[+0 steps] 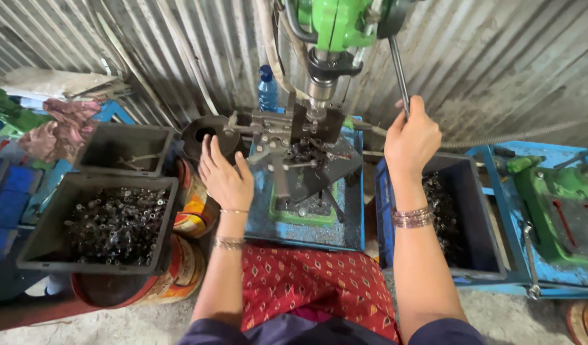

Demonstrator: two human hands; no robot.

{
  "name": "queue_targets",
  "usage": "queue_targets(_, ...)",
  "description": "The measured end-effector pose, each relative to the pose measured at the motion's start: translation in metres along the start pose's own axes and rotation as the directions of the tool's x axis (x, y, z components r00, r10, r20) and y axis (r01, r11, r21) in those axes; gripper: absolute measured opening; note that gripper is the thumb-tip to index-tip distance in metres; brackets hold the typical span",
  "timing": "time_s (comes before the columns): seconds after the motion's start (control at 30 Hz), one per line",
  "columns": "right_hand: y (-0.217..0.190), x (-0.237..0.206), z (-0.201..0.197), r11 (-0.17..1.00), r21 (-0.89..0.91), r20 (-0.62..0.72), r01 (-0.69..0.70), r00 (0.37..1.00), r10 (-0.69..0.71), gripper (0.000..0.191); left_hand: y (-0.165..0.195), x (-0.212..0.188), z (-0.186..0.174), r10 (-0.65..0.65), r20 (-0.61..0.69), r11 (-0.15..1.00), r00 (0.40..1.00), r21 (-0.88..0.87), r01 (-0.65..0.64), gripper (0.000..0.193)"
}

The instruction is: The person operates a drill press to machine small metal parts. They repeatedly place parts under the drill, lower the spindle to drill, then remove and transfer the finished parts into a bin. The process is repeated continuously throughout the clip.

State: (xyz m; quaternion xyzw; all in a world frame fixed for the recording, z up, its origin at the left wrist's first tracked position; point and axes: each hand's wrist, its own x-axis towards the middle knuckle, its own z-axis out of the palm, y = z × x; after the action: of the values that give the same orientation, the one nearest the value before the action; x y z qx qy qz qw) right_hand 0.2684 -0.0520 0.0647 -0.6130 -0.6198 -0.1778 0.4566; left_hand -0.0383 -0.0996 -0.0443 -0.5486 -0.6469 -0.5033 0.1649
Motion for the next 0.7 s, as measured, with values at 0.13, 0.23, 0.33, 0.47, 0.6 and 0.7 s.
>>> queue_targets(0.13, 0.002, 0.0, 0.014, 0.999, -0.025, -0.019, -0.02, 1.0, 0.019, 0.012, -0.029, 0.039, 0.026, 0.28, 0.168, 0.927, 0.945, 0.209, -0.312, 0.058)
queue_targets(0.23, 0.008, -0.003, 0.026, 1.0, -0.023, -0.041, -0.008, 0.999, 0.007, 0.012, -0.049, 0.065, 0.051, 0.508, 0.279, 0.862, 0.815, -0.169, -0.479, 0.057)
queue_targets(0.33, 0.017, -0.003, 0.043, 0.999, -0.019, -0.089, 0.041, 0.995, -0.043, 0.012, -0.061, 0.066, 0.071, 0.435, 0.351, 0.901, 0.829, -0.176, -0.397, 0.04)
queue_targets(0.47, 0.033, 0.0, 0.078, 0.994, 0.057, -0.181, 0.095, 0.98, -0.083, 0.01, -0.07, 0.059, 0.082, 0.495, 0.223, 0.867, 0.84, -0.189, -0.461, 0.032)
queue_targets(0.6, 0.05, 0.013, 0.116, 0.995, 0.016, -0.236, 0.103, 0.967, -0.096, 0.01, -0.068, 0.061, 0.08, 0.489, 0.222, 0.87, 0.844, -0.201, -0.451, 0.031)
queue_targets(0.7, 0.061, 0.023, 0.137, 0.988, 0.073, -0.275, 0.138, 0.955, -0.113, 0.015, -0.064, 0.064, 0.077, 0.482, 0.217, 0.874, 0.849, -0.194, -0.446, 0.031)
